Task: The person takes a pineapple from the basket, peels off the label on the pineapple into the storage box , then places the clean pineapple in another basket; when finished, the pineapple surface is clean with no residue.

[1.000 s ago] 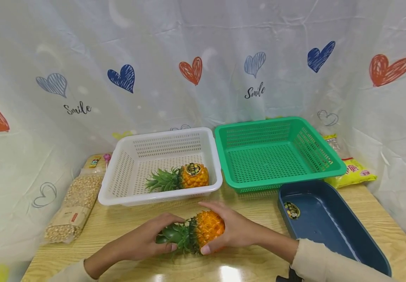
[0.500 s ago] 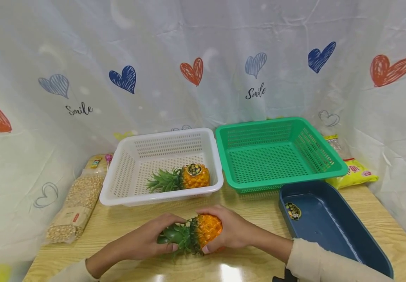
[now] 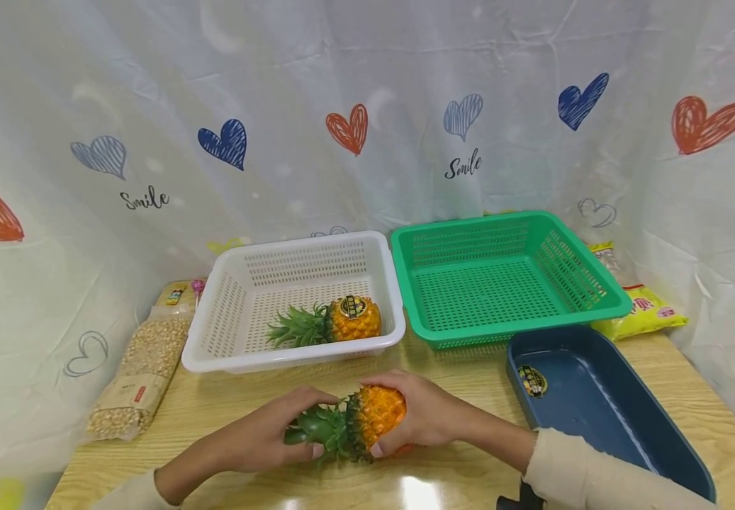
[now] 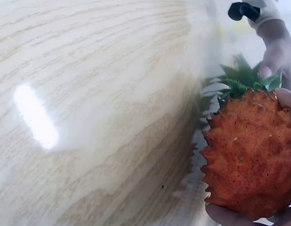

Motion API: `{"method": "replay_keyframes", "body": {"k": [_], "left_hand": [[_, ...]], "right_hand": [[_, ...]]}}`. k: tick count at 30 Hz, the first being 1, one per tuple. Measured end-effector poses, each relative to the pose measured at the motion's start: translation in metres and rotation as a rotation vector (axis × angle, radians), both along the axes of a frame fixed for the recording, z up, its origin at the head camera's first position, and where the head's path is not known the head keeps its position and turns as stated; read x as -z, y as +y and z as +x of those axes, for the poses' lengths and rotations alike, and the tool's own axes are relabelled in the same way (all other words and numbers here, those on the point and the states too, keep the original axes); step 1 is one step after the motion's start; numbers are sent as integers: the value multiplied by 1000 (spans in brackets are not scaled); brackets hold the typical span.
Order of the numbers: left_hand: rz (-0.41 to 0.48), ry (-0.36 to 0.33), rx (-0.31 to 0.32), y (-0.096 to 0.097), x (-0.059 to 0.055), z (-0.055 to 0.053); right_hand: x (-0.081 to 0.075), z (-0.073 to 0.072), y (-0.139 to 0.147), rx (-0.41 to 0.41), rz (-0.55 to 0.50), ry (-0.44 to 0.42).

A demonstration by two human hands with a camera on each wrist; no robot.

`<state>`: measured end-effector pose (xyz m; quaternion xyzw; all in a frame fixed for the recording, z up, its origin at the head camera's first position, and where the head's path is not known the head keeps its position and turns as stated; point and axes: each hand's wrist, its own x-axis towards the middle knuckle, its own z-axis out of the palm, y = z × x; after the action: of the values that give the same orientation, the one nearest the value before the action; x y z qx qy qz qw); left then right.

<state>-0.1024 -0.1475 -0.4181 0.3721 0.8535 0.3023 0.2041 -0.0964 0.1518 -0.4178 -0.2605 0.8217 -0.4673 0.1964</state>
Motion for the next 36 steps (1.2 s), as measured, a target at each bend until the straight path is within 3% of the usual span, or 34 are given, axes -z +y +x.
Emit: {"method": "replay_keyframes", "body": {"k": [7,14,22,30,36], "left_hand": [[-7,-1,18,-2,-9,2],[1,-44,11,-6,-17,3],[118,-94,-45,-10,-25,2],[172,-9,-93,-13,-33,-6],[212,86,-81,-17,-39,-19]], "right_hand": [[-9,-2,8,-37,9,4],[-14,-3,20,-49,11,26],[-22,-4,34,-81,-7,9],[-33,-3,48,-100,-49,-15],[-43,-3,60,-145,-100,-42]]}}
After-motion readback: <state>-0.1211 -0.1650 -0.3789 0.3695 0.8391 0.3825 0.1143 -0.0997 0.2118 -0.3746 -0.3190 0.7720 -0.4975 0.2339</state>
